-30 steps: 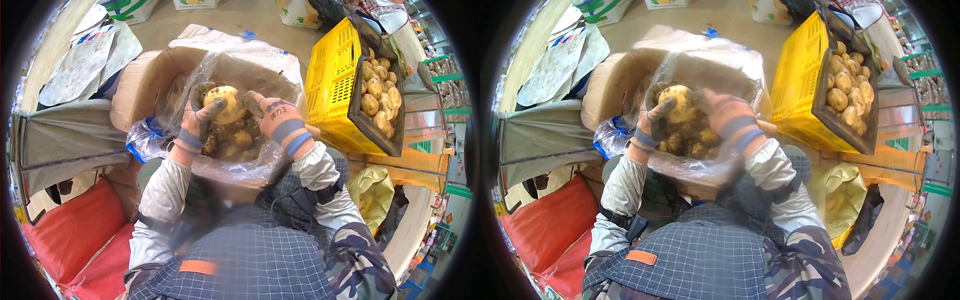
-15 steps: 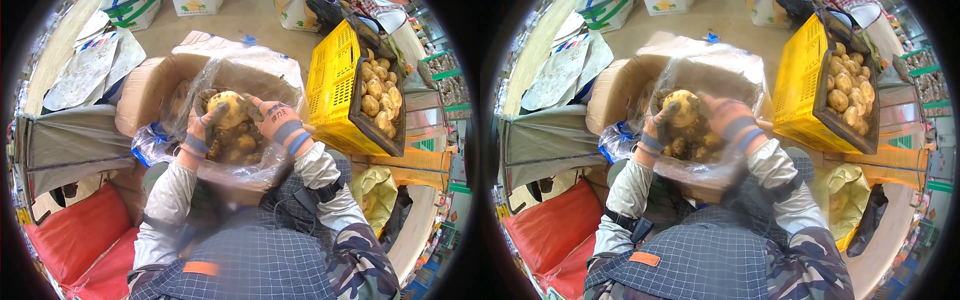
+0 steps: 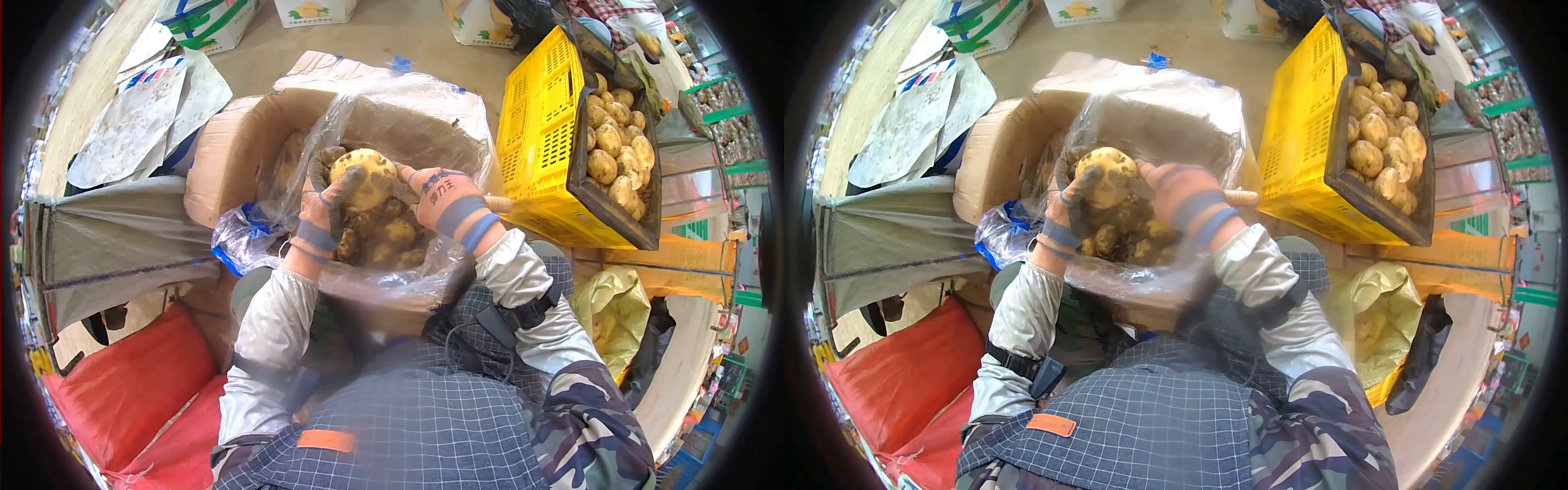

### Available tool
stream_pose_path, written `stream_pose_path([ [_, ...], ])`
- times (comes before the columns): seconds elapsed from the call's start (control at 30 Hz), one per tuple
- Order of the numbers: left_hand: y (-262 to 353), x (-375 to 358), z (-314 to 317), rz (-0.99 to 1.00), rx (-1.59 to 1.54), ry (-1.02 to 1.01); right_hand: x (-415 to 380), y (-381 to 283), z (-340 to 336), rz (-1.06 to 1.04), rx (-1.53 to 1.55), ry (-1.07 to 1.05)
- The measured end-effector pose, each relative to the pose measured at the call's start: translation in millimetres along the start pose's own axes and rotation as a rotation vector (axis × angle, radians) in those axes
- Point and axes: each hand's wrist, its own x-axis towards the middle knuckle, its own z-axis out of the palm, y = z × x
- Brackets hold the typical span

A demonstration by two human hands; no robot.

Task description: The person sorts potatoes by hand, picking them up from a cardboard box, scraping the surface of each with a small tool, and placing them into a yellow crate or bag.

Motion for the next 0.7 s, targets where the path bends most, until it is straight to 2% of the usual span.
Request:
stream_pose_path([
  [0.1,5.9,-0.1,2.5,-0.011,0.0,-0.011,-3.2,-0.2,-14.3,0.051,0.09,-0.003],
  [0.2,0.9,0.8,2.2,0.054,0.046,-0.02,1.9,12.5,6.2,0.075,0.3,0.263],
  [0.27,-13.8,-1.0,-6.4,0.187,0.186,-0.063,8.6,20.3,21.8,0.037,0.524,0.268],
  [0.3,-12.0,1.2,-8.1,0.183,0.188,-0.074,10.6,21.2,21.2,0.015,0.632,0.274],
  [0.33,-9.0,3.5,-9.0,0.18,0.189,-0.086,11.3,22.0,18.5,-0.043,0.96,0.198],
  [0.4,4.0,8.2,-9.1,-0.007,0.016,-0.071,8.2,20.3,10.2,-0.178,1.609,0.019],
  [0.5,13.6,2.5,6.3,-0.346,-0.598,-0.12,-3.5,12.1,-6.8,-0.217,1.786,-0.026],
  [0.53,25.6,-4.4,14.3,-0.376,-0.684,-0.243,-4.1,9.6,-11.8,-0.195,1.586,-0.012],
  [0.63,31.2,-3.9,12.2,-0.448,-0.642,-0.311,6.0,23.2,12.9,-0.036,0.391,0.565],
  [0.7,24.0,-5.9,8.8,-0.393,-0.538,-0.217,3.1,20.5,-2.6,0.077,0.293,0.361],
])
